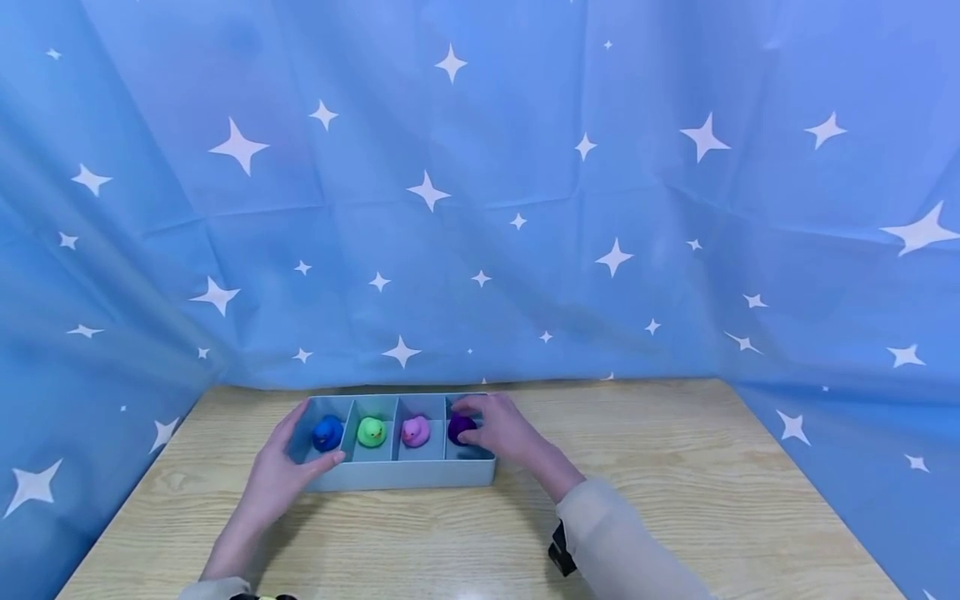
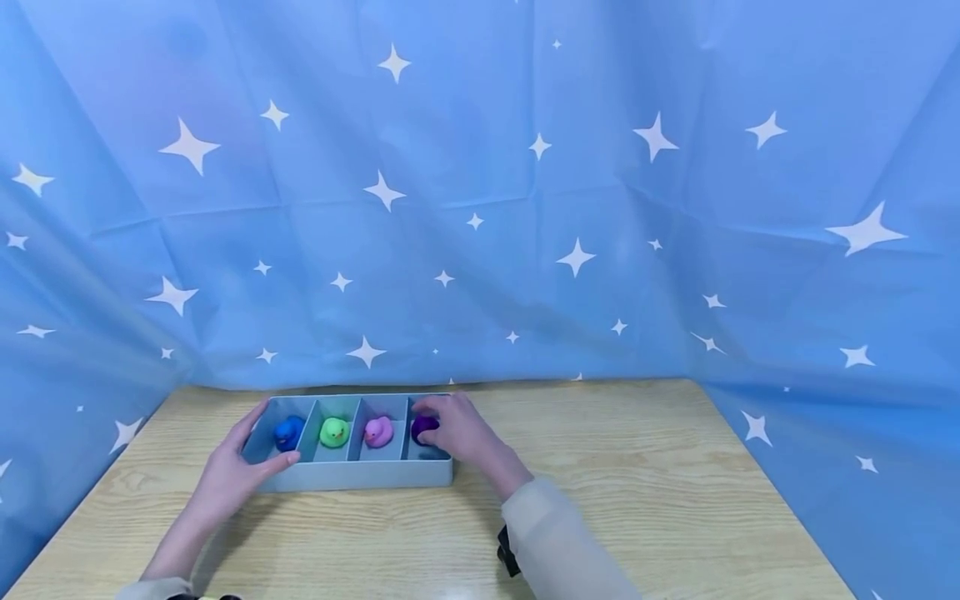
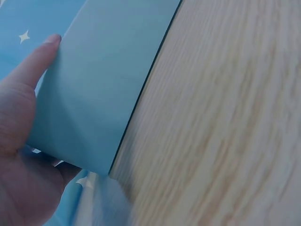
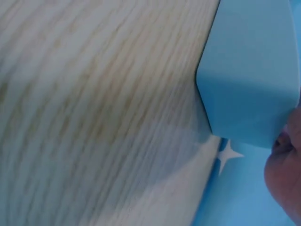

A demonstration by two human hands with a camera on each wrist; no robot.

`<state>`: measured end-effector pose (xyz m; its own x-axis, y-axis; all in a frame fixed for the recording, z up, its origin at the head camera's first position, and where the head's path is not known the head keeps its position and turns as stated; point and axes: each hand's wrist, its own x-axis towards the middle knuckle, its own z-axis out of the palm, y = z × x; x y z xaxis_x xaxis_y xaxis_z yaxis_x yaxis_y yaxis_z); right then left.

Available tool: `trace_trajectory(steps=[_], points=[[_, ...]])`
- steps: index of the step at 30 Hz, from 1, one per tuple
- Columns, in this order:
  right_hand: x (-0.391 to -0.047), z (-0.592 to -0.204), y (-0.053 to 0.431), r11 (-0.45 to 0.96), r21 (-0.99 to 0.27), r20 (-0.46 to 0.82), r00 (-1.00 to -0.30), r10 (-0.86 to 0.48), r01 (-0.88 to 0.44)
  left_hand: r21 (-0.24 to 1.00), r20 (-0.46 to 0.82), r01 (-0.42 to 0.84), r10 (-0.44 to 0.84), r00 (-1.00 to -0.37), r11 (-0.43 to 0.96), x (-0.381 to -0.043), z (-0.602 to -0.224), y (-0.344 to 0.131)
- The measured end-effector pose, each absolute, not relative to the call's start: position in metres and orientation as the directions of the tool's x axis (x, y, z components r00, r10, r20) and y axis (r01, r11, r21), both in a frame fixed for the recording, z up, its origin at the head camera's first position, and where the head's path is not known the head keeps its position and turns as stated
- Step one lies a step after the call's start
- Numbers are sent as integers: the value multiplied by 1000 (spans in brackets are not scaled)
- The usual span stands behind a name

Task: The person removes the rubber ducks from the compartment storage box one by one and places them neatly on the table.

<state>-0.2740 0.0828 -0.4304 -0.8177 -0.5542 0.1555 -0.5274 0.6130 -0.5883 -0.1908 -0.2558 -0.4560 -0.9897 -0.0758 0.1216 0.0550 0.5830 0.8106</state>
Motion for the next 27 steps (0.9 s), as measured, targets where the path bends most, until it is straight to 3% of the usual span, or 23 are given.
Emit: trace_trajectory(steps=[10, 20, 27], points=[[-276, -433, 79, 644, -489, 162, -787, -596, -588, 846, -42, -90, -103, -994, 525, -191, -462, -259], [-276, -427, 74, 660, -429, 139, -767, -626, -616, 858, -85, -115, -82, -993, 501, -192, -464, -262], [-275, -426, 74, 669, -320, 142, -732, -667, -671, 865, -115, -138, -78, -990, 483, -194, -463, -262]])
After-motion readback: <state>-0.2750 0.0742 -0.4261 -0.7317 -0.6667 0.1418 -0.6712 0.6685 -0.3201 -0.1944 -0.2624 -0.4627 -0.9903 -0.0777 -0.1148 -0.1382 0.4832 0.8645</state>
